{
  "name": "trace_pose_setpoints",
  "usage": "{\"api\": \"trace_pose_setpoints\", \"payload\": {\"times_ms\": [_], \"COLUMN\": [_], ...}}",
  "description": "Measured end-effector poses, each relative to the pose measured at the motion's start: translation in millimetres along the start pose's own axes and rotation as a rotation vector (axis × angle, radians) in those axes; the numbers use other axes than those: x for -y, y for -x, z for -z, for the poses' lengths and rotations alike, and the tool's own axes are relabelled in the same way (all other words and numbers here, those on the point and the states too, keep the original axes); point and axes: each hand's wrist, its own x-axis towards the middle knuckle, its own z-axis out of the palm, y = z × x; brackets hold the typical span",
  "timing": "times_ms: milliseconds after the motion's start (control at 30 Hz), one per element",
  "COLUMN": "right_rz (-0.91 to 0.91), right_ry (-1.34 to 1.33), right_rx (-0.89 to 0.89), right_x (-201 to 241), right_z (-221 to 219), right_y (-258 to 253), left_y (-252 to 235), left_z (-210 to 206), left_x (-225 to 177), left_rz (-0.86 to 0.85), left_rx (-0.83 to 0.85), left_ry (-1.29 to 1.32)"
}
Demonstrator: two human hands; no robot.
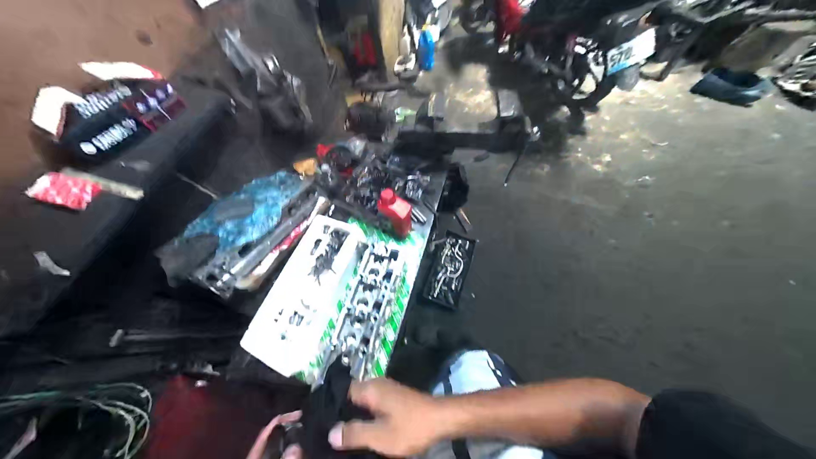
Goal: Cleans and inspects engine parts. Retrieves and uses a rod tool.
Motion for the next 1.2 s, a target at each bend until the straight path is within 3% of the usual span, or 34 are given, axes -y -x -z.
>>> {"api": "trace_pose_setpoints", "payload": {"times_ms": [67,133,233,333,467,533,600,700,733,800,833,900,967,1000,1033,1100,1167,1200], "right_rz": [0.151,0.280,0.331,0.436,0.609,0.470,0.155,-0.268,-0.484,-0.752,-0.713,-0.333,0.111,0.250,0.337,0.410,0.371,0.335], "right_ry": [0.143,0.293,0.356,0.550,1.043,0.954,0.646,-0.170,-0.467,-0.742,-0.709,-0.247,0.354,0.602,0.773,0.935,0.911,0.814], "right_rx": [-0.080,-0.029,0.207,0.275,0.289,0.349,0.422,0.282,0.202,0.134,0.146,0.277,0.476,0.558,0.616,0.640,0.542,0.482], "right_x": [-13,-25,-34,-38,-54,-67,-59,-39,-29,-16,-17,-33,-54,-60,-63,-64,-69,-76], "right_z": [11,2,-18,-14,-7,-13,-15,-16,-17,-19,-22,-27,-29,-30,-31,-31,-17,-4], "right_y": [4,8,11,3,-8,-12,-17,-13,-9,-2,2,7,-4,-10,-14,-22,-30,-33], "left_y": [22,47,59,51,50,52,53,59,60,68,73,83,90,94,98,109,118,123], "left_z": [2,-4,-14,-22,-23,-26,-31,-31,-33,-31,-25,-9,5,10,11,16,30,40], "left_x": [5,0,18,-4,-12,2,17,35,40,37,35,29,21,24,29,39,43,44], "left_rz": [0.204,0.378,0.336,0.446,0.718,0.677,0.553,0.260,0.142,-0.003,-0.026,0.030,0.304,0.466,0.596,0.754,0.790,0.766], "left_rx": [0.081,0.035,-0.127,-0.234,-0.105,-0.072,-0.150,-0.295,-0.313,-0.272,-0.257,-0.202,-0.062,0.001,-0.018,-0.227,-0.478,-0.526], "left_ry": [0.081,0.180,0.317,0.093,-0.306,-0.412,-0.336,0.038,0.111,-0.058,-0.162,-0.246,-0.141,-0.072,0.024,0.289,0.658,0.811]}}
